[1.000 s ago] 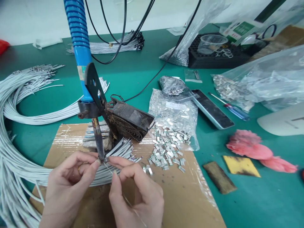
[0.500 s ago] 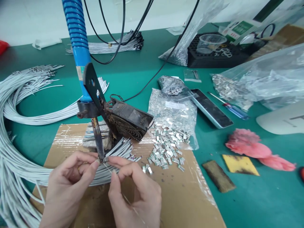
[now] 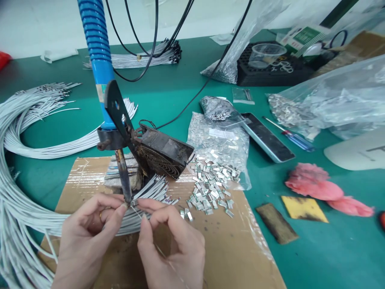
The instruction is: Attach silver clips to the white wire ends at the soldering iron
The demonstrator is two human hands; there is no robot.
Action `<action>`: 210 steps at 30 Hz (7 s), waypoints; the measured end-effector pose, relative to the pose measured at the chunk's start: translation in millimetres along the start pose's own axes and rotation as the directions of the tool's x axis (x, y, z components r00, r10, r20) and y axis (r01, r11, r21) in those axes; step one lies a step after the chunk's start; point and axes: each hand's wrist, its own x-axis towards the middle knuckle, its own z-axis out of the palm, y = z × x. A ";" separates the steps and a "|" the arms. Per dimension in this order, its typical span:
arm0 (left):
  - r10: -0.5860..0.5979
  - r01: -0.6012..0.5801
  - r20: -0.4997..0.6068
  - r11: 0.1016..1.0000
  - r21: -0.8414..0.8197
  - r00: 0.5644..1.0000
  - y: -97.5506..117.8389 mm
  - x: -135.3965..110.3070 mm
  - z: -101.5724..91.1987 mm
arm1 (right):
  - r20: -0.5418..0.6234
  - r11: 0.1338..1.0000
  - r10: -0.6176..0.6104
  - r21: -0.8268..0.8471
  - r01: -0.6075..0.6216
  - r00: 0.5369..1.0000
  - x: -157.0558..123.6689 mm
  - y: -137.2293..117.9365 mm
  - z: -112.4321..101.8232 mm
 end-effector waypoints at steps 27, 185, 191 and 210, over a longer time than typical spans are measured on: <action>0.021 -0.021 -0.001 1.000 0.016 1.000 -2.4 -1.4 -1.5 | -0.036 0.998 -0.021 -0.055 0.019 0.999 -1.7 1.2 2.3; -0.093 0.116 0.149 0.981 -0.156 0.984 -8.9 7.5 -9.6 | -0.107 0.982 -0.185 0.009 0.187 0.977 -4.0 13.5 12.1; -0.122 0.138 0.093 0.971 -0.193 0.988 -2.9 3.5 -4.0 | -0.103 0.984 -0.174 0.018 0.177 0.979 -5.2 16.1 11.2; -0.136 0.149 0.101 0.981 -0.127 0.986 0.0 4.0 -2.9 | -0.077 0.988 -0.154 -0.026 0.152 0.985 -2.2 11.8 8.7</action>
